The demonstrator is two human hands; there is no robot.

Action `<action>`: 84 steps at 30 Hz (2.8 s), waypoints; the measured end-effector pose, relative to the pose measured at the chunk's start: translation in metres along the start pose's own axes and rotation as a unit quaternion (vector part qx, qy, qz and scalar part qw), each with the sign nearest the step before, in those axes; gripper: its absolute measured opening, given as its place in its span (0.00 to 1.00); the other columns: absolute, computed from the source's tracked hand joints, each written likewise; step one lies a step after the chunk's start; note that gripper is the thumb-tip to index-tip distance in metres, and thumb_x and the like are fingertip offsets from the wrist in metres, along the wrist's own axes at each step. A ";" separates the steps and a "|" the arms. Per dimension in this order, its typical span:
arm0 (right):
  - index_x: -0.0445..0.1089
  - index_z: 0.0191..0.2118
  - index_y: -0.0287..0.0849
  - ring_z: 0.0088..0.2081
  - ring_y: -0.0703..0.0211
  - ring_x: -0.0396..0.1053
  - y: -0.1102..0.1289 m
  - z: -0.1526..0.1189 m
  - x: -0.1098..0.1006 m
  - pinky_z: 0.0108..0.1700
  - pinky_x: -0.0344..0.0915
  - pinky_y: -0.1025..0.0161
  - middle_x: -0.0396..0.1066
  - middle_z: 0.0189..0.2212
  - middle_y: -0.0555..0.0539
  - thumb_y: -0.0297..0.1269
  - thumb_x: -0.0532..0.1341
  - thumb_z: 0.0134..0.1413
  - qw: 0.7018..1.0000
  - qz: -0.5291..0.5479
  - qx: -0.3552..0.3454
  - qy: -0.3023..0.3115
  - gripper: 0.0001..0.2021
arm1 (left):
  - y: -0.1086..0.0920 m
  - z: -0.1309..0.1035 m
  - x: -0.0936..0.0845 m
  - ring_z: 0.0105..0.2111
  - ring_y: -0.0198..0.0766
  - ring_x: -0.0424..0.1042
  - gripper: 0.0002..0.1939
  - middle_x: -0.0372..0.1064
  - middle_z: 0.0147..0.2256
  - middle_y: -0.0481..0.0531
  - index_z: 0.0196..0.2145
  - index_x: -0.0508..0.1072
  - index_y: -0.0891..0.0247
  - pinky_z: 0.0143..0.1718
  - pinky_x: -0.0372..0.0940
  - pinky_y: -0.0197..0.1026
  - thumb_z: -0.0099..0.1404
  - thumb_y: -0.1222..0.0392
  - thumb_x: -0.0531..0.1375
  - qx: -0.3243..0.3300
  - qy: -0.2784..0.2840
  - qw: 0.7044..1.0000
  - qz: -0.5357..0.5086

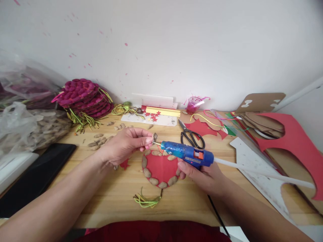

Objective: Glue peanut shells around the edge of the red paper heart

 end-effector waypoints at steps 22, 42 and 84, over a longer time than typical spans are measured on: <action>0.73 0.30 0.43 0.25 0.60 0.73 0.001 0.000 -0.001 0.28 0.68 0.64 0.74 0.23 0.48 0.40 0.60 0.68 1.000 0.028 0.003 -0.002 0.14 | -0.001 0.001 0.000 0.22 0.28 0.69 0.19 0.75 0.21 0.49 0.28 0.83 0.63 0.24 0.63 0.29 0.41 0.51 0.81 0.008 0.007 0.999 0.032; 0.73 0.31 0.43 0.26 0.57 0.74 0.002 0.000 -0.002 0.28 0.69 0.61 0.75 0.24 0.47 0.42 0.61 0.67 0.999 0.031 0.016 -0.015 0.13 | -0.003 -0.003 0.004 0.22 0.29 0.67 0.18 0.74 0.22 0.49 0.27 0.80 0.65 0.24 0.61 0.31 0.45 0.52 0.80 0.003 0.019 0.999 0.050; 0.71 0.35 0.42 0.27 0.60 0.69 -0.028 0.015 -0.007 0.29 0.65 0.63 0.73 0.26 0.49 0.40 0.64 0.61 0.984 0.010 0.120 -0.134 0.07 | -0.001 -0.029 0.022 0.33 0.42 0.73 0.13 0.74 0.33 0.55 0.40 0.83 0.58 0.37 0.65 0.41 0.72 0.52 0.59 0.247 0.066 0.704 0.663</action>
Point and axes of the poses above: each hand's wrist, its own z-axis towards the middle knuckle, its own x-axis out of the palm, y = z × x, the point moved 5 cm from there along z, towards the middle knuckle
